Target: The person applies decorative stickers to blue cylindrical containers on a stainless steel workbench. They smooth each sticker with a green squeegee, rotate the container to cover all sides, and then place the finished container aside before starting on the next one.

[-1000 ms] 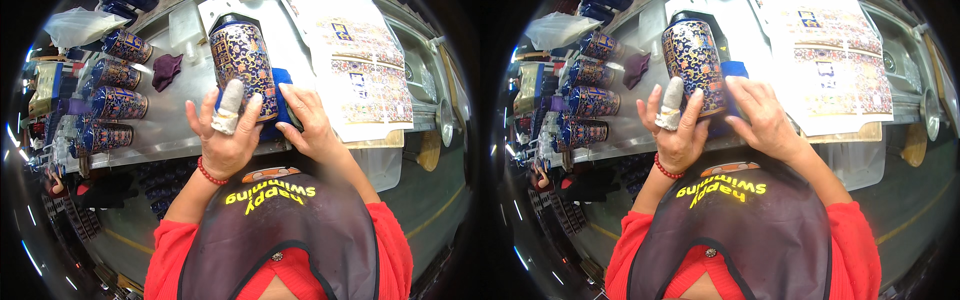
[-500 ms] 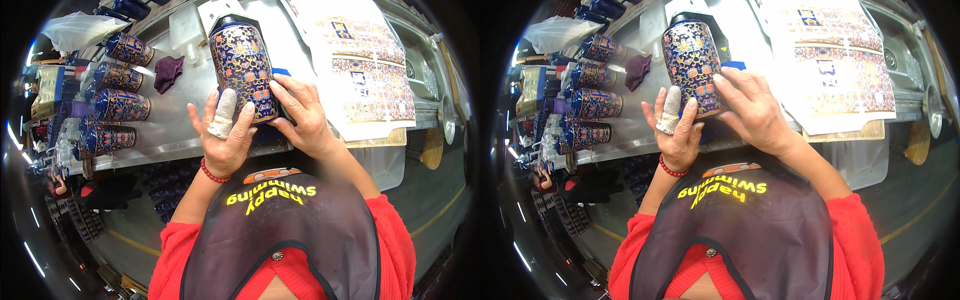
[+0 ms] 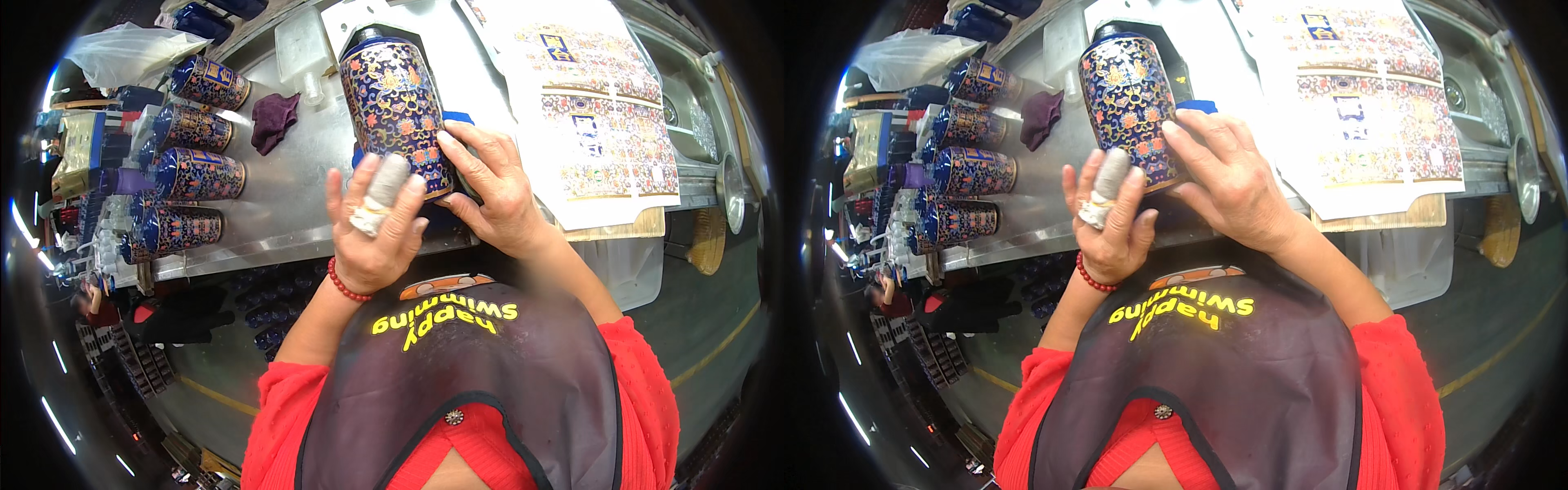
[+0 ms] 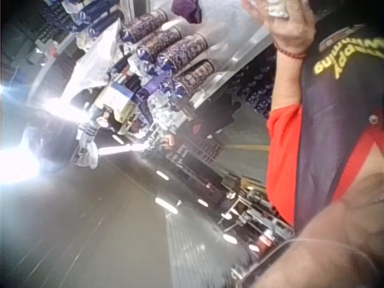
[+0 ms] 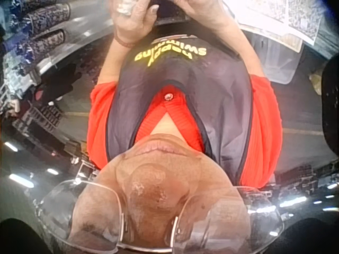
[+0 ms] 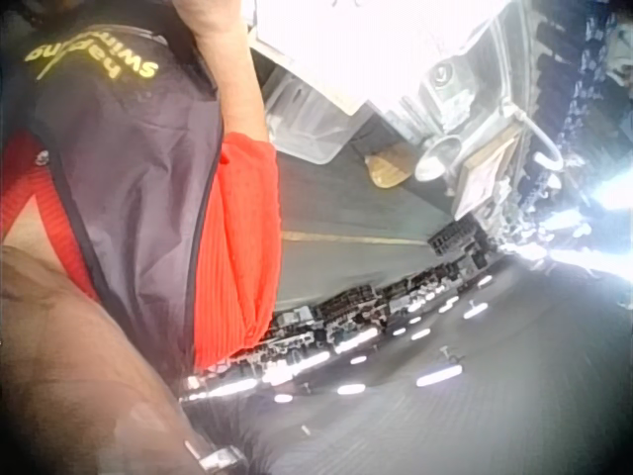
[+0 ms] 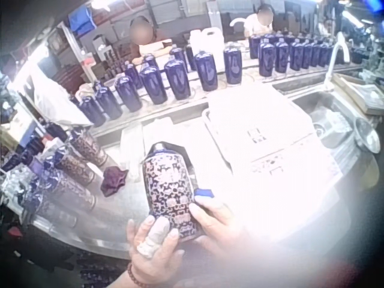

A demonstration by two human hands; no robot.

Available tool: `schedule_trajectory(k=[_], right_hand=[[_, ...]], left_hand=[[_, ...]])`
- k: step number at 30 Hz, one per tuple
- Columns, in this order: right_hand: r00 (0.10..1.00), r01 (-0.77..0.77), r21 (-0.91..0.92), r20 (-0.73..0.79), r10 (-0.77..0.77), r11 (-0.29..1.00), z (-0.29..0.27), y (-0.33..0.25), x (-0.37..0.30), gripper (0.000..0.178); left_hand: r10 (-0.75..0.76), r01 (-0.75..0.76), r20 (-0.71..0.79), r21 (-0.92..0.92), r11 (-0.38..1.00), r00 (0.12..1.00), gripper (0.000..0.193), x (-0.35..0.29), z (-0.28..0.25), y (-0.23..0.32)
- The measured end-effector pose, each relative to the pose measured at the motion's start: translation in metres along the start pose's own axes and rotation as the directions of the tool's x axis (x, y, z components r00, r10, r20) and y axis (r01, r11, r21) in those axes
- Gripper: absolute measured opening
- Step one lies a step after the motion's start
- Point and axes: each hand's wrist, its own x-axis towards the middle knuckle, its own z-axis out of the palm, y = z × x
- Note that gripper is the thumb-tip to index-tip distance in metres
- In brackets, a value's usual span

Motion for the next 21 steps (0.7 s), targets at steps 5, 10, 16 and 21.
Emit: schedule_trajectory(k=[5,10,16,21], right_hand=[[1.0,0.002,0.006,0.004,-0.002,1.0,0.0001,0.0004,0.0003,0.07],[1.0,0.019,-0.015,-0.014,-0.019,1.0,-0.0003,-0.001,0.0012,0.071],[1.0,0.0,0.013,0.005,0.0,1.0,0.0006,0.0005,0.0004,0.069],[1.0,0.012,-0.01,-0.003,-0.012,1.0,0.0006,-0.0002,0.0006,0.069]], left_hand=[[0.001,0.0,-0.012,0.054,0.999,1.0,0.04,-0.0057,0.0038,0.0019],[0.043,-0.043,-0.002,0.043,0.998,0.999,0.041,-0.0062,0.0071,0.0039],[-0.093,0.089,-0.059,-0.064,0.994,0.994,0.044,-0.007,0.0093,0.0028],[-0.043,0.043,-0.026,-0.008,0.999,0.999,0.043,-0.0071,0.0096,0.0048]])
